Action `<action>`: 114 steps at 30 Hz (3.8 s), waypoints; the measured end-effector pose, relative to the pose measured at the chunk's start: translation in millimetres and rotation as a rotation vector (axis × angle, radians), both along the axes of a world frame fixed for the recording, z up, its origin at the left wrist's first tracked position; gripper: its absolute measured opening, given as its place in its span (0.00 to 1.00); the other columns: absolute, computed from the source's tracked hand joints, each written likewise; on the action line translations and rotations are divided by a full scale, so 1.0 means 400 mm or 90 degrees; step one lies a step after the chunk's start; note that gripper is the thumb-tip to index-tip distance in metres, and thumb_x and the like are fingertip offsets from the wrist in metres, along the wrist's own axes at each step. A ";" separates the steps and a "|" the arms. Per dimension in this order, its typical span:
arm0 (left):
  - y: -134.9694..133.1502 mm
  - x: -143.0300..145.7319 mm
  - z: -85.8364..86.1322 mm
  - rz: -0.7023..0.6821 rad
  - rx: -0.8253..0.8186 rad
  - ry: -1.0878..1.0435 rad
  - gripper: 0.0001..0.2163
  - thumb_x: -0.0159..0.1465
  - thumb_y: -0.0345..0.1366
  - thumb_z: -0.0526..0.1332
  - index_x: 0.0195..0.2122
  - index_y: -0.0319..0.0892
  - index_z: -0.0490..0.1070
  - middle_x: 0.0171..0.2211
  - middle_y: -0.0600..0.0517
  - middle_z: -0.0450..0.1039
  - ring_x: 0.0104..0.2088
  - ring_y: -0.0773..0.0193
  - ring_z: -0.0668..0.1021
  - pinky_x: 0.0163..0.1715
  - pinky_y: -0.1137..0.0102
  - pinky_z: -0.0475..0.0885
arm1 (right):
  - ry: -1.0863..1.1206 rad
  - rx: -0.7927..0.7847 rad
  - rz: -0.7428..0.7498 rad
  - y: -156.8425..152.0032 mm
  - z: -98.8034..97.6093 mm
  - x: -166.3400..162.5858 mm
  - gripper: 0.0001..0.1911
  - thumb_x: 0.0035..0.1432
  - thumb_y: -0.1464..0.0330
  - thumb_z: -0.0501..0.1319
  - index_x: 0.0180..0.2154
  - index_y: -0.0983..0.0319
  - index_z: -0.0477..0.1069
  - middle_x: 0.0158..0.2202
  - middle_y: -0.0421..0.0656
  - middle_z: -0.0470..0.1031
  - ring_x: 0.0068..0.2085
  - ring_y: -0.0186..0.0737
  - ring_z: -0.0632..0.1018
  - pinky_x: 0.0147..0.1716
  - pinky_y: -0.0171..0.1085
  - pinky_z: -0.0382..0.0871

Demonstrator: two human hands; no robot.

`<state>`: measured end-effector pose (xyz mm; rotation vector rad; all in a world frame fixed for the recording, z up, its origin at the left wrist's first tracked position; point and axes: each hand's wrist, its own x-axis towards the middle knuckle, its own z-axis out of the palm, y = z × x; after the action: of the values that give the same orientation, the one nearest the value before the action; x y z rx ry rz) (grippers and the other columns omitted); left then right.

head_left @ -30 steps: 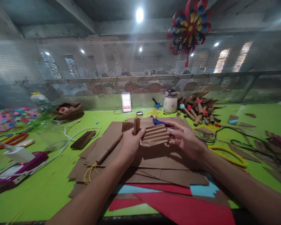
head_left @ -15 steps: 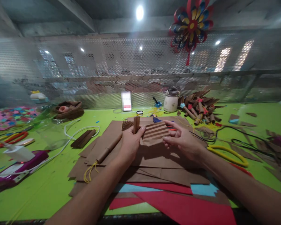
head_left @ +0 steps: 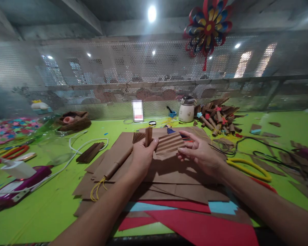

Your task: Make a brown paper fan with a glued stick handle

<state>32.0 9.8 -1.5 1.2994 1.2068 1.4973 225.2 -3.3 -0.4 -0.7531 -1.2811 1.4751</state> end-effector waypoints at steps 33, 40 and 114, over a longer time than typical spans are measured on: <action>-0.013 0.001 0.012 -0.054 -0.002 -0.033 0.09 0.51 0.38 0.66 0.28 0.39 0.69 0.23 0.56 0.67 0.23 0.71 0.66 0.27 0.74 0.60 | -0.055 0.020 -0.030 0.010 -0.009 -0.009 0.38 0.42 0.67 0.69 0.55 0.62 0.57 0.26 0.37 0.72 0.23 0.31 0.71 0.24 0.33 0.64; -0.007 0.001 0.011 -0.020 -0.008 -0.036 0.10 0.51 0.38 0.66 0.28 0.38 0.69 0.23 0.56 0.67 0.23 0.71 0.66 0.27 0.73 0.60 | -0.064 0.026 -0.018 0.006 -0.006 -0.011 0.39 0.43 0.68 0.68 0.56 0.61 0.56 0.29 0.39 0.73 0.25 0.31 0.71 0.25 0.33 0.64; -0.003 -0.002 0.009 -0.250 -0.220 -0.244 0.13 0.60 0.40 0.55 0.39 0.37 0.72 0.26 0.49 0.72 0.24 0.66 0.75 0.15 0.77 0.61 | -0.030 -0.014 -0.153 0.036 0.005 0.042 0.18 0.43 0.64 0.68 0.39 0.62 0.76 0.34 0.44 0.76 0.31 0.37 0.74 0.30 0.36 0.67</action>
<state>31.4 8.6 2.1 0.9013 0.8524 1.1266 242.1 11.0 1.6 -0.9270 -1.1667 1.2862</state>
